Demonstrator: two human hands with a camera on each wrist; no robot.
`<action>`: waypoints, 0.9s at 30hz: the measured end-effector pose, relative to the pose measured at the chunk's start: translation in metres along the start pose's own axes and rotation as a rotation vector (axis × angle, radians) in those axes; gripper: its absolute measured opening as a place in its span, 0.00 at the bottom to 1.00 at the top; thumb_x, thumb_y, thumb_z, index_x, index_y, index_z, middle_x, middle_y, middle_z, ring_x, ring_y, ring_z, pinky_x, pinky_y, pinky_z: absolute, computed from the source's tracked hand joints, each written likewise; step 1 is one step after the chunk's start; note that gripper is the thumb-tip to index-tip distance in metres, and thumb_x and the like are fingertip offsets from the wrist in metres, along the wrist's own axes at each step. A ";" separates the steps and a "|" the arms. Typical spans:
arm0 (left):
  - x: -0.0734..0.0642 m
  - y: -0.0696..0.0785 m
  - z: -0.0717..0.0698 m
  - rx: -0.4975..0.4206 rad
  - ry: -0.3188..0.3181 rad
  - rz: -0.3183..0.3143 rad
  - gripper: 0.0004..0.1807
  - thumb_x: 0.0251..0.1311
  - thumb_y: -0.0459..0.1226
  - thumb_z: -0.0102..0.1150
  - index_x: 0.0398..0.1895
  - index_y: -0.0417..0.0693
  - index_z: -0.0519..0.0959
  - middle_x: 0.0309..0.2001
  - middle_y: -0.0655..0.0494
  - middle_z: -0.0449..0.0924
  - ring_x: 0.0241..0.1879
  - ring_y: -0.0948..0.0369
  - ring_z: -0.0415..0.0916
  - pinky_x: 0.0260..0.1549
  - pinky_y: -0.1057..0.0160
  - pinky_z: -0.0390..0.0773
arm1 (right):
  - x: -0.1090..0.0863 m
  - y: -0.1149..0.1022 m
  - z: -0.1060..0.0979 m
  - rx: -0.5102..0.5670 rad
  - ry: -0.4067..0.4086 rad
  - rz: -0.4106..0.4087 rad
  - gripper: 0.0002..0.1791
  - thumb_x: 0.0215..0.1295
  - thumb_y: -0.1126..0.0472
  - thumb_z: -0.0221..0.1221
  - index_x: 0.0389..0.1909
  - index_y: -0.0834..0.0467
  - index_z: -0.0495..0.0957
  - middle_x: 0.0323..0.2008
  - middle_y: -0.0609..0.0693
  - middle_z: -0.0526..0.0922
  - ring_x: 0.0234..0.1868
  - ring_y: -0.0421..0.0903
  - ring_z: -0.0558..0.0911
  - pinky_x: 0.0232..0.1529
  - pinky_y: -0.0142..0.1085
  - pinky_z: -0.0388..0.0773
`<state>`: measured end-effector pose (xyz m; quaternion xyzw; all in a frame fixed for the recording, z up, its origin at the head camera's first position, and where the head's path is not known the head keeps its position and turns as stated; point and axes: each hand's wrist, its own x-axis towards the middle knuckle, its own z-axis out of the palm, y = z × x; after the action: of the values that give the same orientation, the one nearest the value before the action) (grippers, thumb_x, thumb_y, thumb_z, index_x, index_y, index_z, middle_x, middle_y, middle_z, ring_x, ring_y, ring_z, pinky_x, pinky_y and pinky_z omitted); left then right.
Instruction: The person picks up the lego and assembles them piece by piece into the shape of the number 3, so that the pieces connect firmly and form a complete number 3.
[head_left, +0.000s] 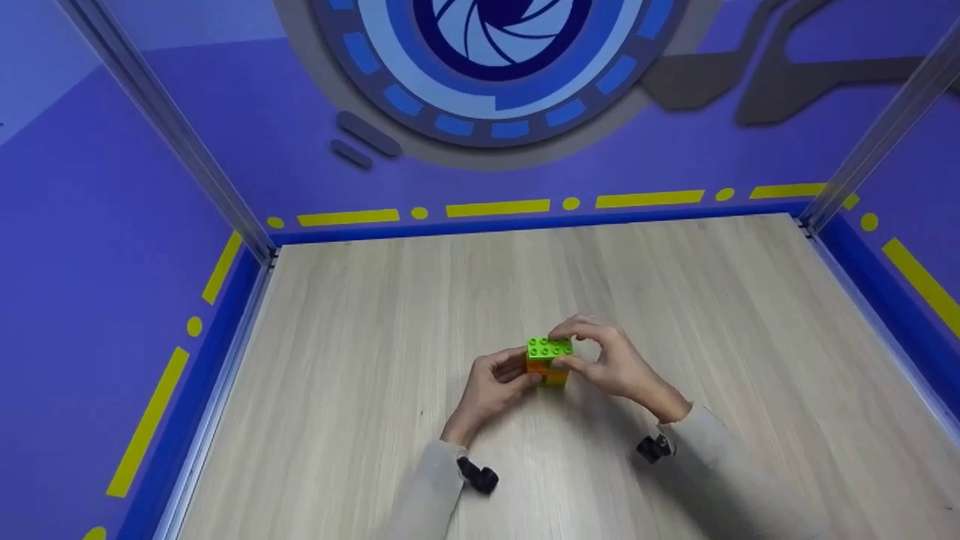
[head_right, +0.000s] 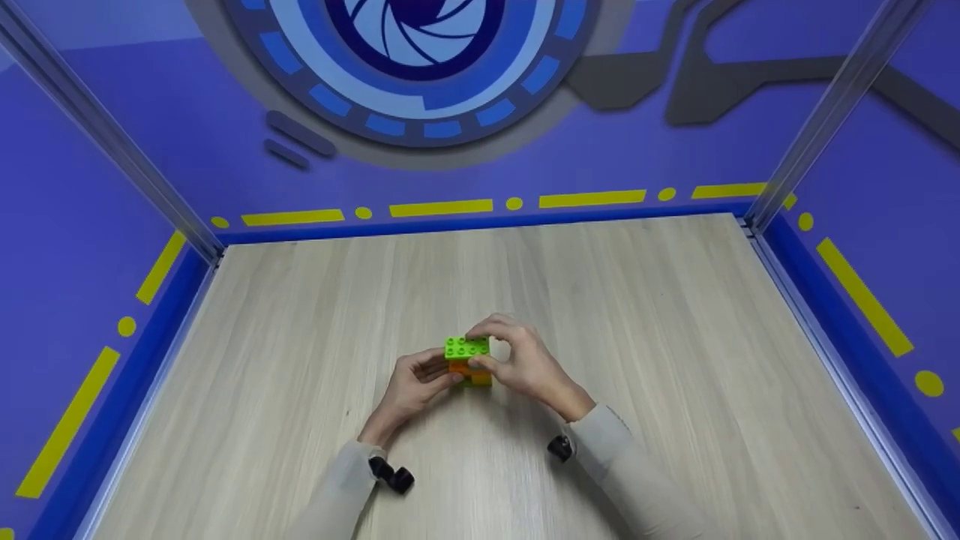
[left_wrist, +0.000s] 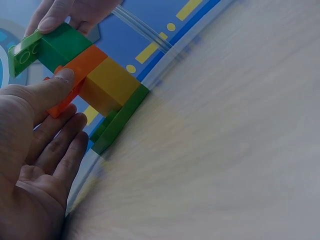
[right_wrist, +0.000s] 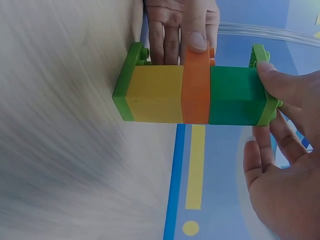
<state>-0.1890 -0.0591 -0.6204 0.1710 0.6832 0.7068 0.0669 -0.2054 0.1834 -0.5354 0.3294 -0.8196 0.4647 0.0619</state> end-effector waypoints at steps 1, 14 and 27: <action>0.000 0.000 0.000 0.002 0.000 -0.005 0.24 0.68 0.32 0.71 0.67 0.43 0.82 0.63 0.43 0.85 0.64 0.49 0.83 0.61 0.60 0.83 | 0.000 0.000 0.000 -0.001 -0.002 0.006 0.16 0.64 0.60 0.75 0.52 0.48 0.89 0.51 0.42 0.89 0.52 0.47 0.86 0.52 0.38 0.81; 0.000 0.001 -0.001 -0.005 -0.017 0.019 0.25 0.68 0.34 0.72 0.68 0.45 0.82 0.64 0.46 0.85 0.64 0.52 0.84 0.62 0.59 0.83 | -0.007 0.004 0.003 0.009 -0.014 0.118 0.24 0.64 0.59 0.76 0.60 0.56 0.85 0.58 0.47 0.87 0.59 0.48 0.85 0.55 0.56 0.83; -0.001 0.002 0.000 0.018 -0.003 -0.021 0.25 0.68 0.34 0.72 0.68 0.48 0.82 0.63 0.49 0.86 0.63 0.55 0.84 0.62 0.60 0.83 | -0.019 0.017 0.010 0.051 0.005 0.184 0.25 0.62 0.62 0.77 0.60 0.53 0.85 0.56 0.47 0.88 0.57 0.44 0.83 0.56 0.55 0.82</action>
<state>-0.1876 -0.0597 -0.6185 0.1653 0.6914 0.6995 0.0738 -0.1993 0.1905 -0.5608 0.2530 -0.8340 0.4901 0.0124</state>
